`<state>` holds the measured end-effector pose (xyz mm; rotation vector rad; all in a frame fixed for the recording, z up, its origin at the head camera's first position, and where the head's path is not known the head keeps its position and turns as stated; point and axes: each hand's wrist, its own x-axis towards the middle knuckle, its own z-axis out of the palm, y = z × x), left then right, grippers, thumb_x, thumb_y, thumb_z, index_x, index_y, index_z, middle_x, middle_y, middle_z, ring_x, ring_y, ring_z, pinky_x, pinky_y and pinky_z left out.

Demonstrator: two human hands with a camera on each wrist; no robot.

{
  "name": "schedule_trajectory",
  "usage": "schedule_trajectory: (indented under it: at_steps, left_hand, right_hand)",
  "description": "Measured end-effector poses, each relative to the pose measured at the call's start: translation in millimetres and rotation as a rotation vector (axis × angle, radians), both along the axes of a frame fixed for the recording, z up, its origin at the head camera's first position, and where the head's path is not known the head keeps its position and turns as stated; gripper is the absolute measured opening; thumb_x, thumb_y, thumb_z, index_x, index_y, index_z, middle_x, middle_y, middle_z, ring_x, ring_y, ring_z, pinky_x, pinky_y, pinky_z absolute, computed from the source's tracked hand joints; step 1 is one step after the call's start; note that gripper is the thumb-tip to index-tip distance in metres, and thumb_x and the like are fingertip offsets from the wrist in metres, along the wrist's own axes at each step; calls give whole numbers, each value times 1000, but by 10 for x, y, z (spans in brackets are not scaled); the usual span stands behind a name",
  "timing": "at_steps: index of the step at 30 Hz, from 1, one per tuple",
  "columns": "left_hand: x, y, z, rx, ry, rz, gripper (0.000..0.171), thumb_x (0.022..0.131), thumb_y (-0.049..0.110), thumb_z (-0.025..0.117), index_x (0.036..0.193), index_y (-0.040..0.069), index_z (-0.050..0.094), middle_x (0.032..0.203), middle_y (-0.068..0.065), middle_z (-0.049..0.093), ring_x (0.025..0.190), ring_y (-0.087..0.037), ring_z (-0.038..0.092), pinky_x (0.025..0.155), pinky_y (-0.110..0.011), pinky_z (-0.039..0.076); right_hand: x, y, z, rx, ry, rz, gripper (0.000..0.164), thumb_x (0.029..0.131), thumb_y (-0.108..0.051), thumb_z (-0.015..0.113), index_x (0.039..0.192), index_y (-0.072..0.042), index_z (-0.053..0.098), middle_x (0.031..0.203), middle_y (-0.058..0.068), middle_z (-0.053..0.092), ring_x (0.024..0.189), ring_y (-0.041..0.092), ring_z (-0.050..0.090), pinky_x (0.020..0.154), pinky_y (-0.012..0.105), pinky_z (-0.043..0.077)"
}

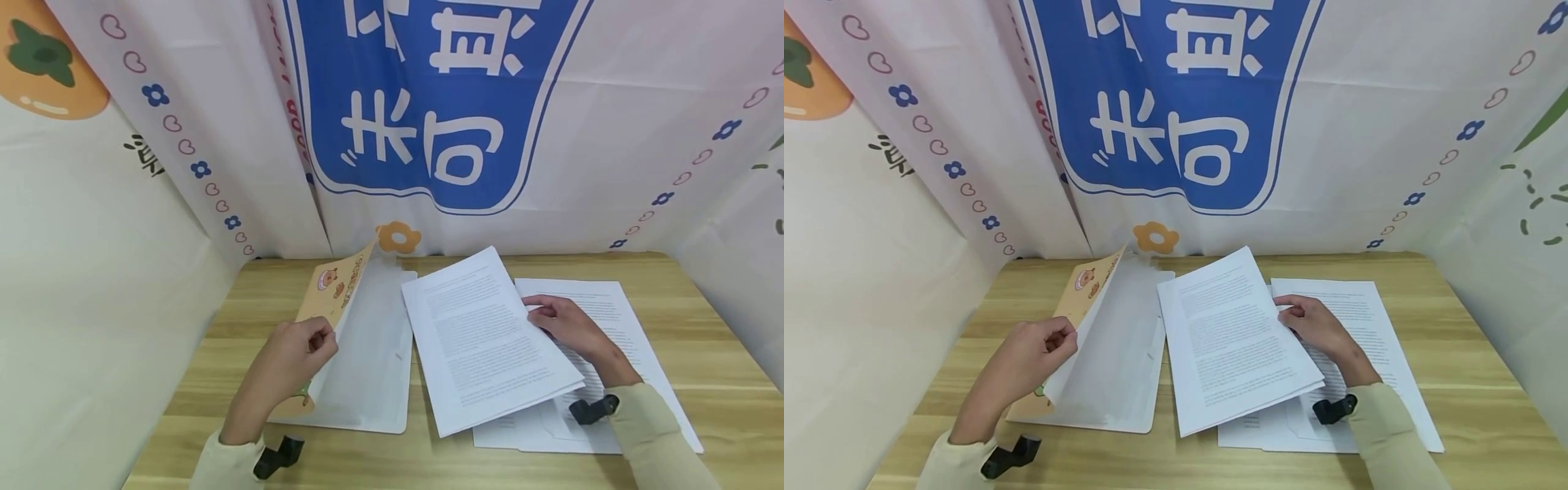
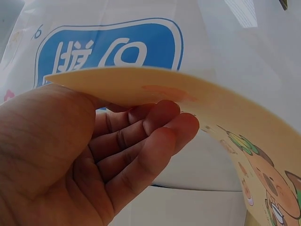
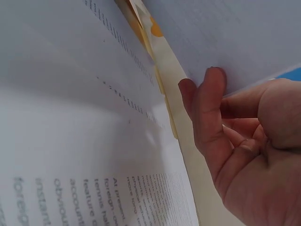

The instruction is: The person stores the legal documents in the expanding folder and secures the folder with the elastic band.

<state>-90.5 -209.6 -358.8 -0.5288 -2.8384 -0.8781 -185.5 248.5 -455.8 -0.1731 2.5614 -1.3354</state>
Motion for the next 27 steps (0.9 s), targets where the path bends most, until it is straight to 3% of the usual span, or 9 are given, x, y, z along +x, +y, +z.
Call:
schedule_trajectory:
  at_steps: [13, 20, 27]
  left_hand:
    - [2, 0, -9, -7, 13, 0, 19, 91, 0, 63, 77, 13, 62, 63, 12, 52, 53, -4, 46, 49, -24, 44]
    - [8, -6, -7, -9, 13, 1, 20, 91, 0, 62, 77, 14, 62, 63, 12, 52, 53, -3, 46, 49, -24, 44]
    - [6, 1, -10, -12, 23, -1, 20, 92, 0, 62, 78, 14, 61, 63, 12, 51, 53, -4, 45, 48, -24, 43]
  right_hand:
    - [-3, -50, -8, -61, -17, 16, 41, 105, -13, 57, 144, -2, 56, 116, 18, 65, 82, 25, 66, 66, 34, 54]
    - [-15, -51, -2, -142, -84, 42, 40, 105, -14, 58, 144, -4, 57, 120, 20, 63, 79, 29, 69, 63, 36, 57]
    - [-6, -88, -15, -115, -58, 104, 37, 104, -13, 59, 140, -5, 61, 116, 17, 64, 79, 28, 68, 64, 34, 55]
